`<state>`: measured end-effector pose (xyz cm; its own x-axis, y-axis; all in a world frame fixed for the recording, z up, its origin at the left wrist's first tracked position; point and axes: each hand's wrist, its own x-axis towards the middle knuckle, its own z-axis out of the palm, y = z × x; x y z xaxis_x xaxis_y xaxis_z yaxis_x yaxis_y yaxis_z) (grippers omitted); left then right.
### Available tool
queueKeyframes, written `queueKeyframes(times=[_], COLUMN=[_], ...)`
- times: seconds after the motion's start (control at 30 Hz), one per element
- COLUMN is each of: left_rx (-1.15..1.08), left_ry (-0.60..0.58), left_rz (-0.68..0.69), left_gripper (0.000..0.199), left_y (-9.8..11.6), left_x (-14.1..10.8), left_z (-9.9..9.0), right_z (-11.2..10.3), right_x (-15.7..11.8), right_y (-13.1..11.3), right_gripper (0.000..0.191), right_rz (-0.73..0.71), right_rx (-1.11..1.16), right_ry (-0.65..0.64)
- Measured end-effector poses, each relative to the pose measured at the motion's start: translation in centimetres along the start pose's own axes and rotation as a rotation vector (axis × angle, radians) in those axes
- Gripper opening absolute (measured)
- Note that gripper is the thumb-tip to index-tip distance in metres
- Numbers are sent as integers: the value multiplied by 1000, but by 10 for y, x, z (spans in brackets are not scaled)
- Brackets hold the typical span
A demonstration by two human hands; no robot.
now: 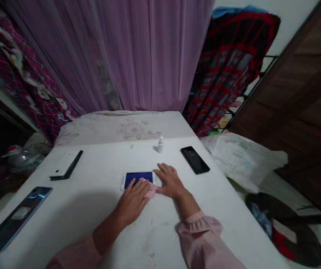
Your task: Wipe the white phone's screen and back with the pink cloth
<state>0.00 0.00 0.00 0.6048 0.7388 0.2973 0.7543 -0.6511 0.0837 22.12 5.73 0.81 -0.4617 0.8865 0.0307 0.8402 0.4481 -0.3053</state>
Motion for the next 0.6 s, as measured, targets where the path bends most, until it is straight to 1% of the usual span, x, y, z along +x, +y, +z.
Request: queueKeyframes(times=[0.13,0.23,0.33,0.4,0.5,0.6], left_rx=[-26,-27,38,80,108,104], left_ry=[20,51,81,88,78,82], left_rz=[17,7,-29,-47,-70,-132], left_gripper=[42,40,39,40,41,39], left_y=[-5,-16,-28,-33,-34,-37], left_x=[-6,-21,-40,-48,-49,-37], left_z=[-6,-11,-14,-14,-11,-8], right_z=[1,1,2,3,4,4], right_x=[-1,-1,-2,-2,-2,-2], right_y=[1,1,3,4,6,6], right_gripper=[75,78,81,81,80,80], right_rz=[-4,-10,-13,-12,-15,-21], right_rx=[5,14,20,23,31,40], right_ry=[21,38,45,50,52,59])
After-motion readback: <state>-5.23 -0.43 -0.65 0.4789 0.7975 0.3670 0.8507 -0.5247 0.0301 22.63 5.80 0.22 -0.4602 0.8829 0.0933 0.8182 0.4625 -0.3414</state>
